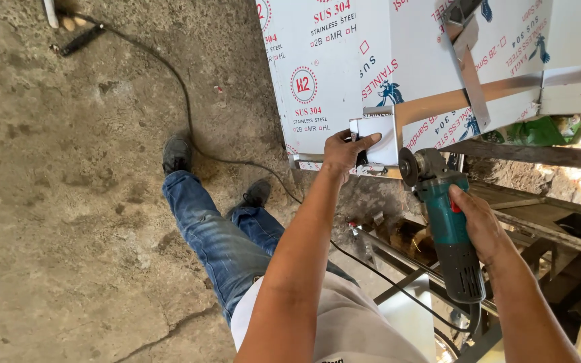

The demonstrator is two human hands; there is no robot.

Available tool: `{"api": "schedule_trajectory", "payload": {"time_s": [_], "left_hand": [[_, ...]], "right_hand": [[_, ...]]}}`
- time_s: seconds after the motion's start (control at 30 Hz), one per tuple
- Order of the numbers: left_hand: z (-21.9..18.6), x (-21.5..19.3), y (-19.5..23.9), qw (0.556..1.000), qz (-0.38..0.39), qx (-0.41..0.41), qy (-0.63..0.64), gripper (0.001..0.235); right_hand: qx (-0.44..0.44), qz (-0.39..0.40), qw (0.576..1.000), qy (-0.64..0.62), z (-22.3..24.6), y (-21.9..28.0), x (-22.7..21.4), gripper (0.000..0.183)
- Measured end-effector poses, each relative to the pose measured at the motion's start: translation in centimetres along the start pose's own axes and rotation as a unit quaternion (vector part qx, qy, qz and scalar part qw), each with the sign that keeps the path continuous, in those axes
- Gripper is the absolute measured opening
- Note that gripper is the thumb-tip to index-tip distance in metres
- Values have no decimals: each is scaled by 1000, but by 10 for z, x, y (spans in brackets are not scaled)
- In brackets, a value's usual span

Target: Fabricating a stainless steel structure by cutting, measuring, and grinding metal components in a workshop.

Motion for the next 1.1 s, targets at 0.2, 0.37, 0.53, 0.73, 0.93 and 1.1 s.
{"api": "schedule_trajectory", "payload": {"time_s": [0.2,0.37,0.53,0.73,0.93,1.1], "left_hand": [[-4,0,6,1000,-7,-8,-6,81],[-1,1,4,1000,-3,-19,5,82],[-7,2,12,999,-3,-31,3,82],[3,0,-2,1000,-2,-2,21,81],[1,1,-2,1000,-1,-8,21,82],[0,0,0,1000,-4,-12,8,81]], "right_hand": [[21,-20,1000,11,-17,-6,-10,57],[18,-10,1000,19,-11,-7,-8,62],[26,-19,999,7,-10,-7,-7,58],[48,-31,998,-16,-10,-4,-2,56],[23,-16,1000,-11,-23,-14,-11,58],[11,-8,1000,-14,-19,-10,-8,59]]}}
Point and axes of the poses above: each hand's wrist, its own y-axis away from the middle knuckle, its own x-axis out of the palm, z = x × y, the point moved 9 cm from there along -y, towards the middle knuckle, and after that the axes turned 5 degrees about -x, right-handed, at the moved point
